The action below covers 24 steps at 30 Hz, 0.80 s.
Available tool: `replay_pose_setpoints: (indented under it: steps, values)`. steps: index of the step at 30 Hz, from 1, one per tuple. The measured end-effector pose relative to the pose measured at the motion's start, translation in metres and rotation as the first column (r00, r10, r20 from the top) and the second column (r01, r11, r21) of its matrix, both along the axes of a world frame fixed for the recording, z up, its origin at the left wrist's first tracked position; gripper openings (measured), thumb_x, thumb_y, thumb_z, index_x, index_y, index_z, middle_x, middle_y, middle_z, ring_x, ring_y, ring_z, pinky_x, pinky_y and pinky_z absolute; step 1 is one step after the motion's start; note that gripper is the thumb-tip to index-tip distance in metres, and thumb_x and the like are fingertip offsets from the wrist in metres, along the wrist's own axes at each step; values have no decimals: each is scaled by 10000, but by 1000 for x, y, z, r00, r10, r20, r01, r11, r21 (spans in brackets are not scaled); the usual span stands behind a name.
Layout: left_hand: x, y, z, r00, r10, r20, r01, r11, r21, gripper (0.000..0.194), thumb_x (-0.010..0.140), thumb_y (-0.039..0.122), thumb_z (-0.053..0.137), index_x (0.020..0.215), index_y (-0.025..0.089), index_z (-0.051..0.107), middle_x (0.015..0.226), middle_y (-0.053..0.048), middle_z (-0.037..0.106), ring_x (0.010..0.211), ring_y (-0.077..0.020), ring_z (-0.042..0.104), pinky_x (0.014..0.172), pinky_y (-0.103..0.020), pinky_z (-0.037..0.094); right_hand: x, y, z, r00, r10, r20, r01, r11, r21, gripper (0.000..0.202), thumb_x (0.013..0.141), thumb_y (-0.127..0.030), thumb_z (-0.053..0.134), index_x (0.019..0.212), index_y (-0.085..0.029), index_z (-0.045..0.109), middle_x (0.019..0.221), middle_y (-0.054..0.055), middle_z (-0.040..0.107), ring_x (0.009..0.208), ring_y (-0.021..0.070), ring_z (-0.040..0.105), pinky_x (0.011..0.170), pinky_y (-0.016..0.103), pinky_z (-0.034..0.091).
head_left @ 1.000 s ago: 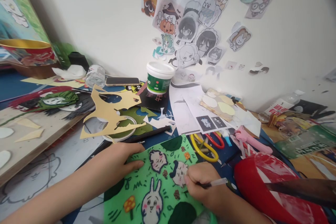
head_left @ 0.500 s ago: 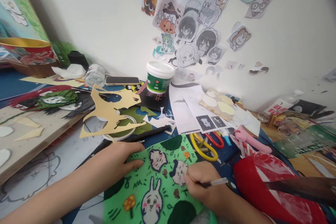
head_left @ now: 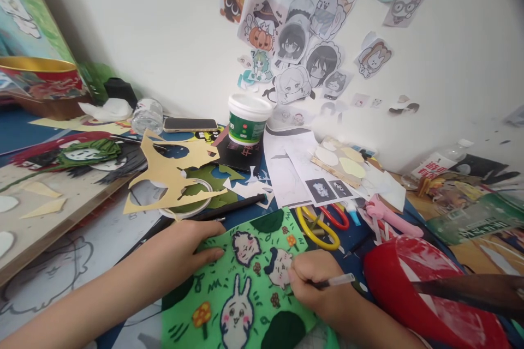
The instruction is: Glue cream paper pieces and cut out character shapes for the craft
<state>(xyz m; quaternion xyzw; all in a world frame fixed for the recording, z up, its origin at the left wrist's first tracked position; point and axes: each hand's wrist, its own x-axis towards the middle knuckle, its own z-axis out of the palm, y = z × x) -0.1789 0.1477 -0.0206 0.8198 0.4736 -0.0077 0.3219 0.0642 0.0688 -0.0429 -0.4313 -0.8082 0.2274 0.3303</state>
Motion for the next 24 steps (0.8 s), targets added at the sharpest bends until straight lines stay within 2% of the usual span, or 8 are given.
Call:
replay_pose_setpoints:
  steps: [4, 9, 15, 24]
  values:
    - [0, -1, 0, 1000, 7, 25, -7, 1000, -7, 272, 786, 438, 458, 914, 266, 624, 946, -35, 678, 801, -216, 618, 679, -287, 449, 1, 0, -3, 1000, -28, 13, 28, 999, -28, 325, 775, -122, 377, 545, -198, 160, 484, -58, 209, 435, 56, 247, 419, 215, 192]
    - [0, 0, -2, 1000, 15, 24, -16, 1000, 8, 295, 777, 451, 461, 939, 275, 632, 972, -39, 675, 825, -225, 619, 679, -290, 454, 1, 0, -4, 1000, -7, 4, 7, 1000, -16, 333, 779, -133, 385, 544, -199, 159, 488, -58, 202, 441, 61, 241, 424, 216, 204]
    - [2, -1, 0, 1000, 25, -2, -25, 1000, 9, 281, 780, 440, 453, 924, 269, 624, 934, -33, 674, 809, -222, 614, 702, -302, 450, 1, 0, -2, 1000, -3, -26, 3, 1000, -5, 326, 772, -115, 384, 539, -199, 171, 485, -59, 215, 436, 55, 253, 419, 202, 208]
    - [0, -1, 0, 1000, 0, 27, -1, 998, 57, 271, 780, 449, 470, 903, 276, 639, 903, -31, 686, 764, -202, 624, 656, -265, 448, 0, 1, 1, 999, -17, -39, 17, 1000, -4, 321, 750, -87, 382, 543, -198, 163, 484, -61, 198, 431, 51, 234, 405, 191, 193]
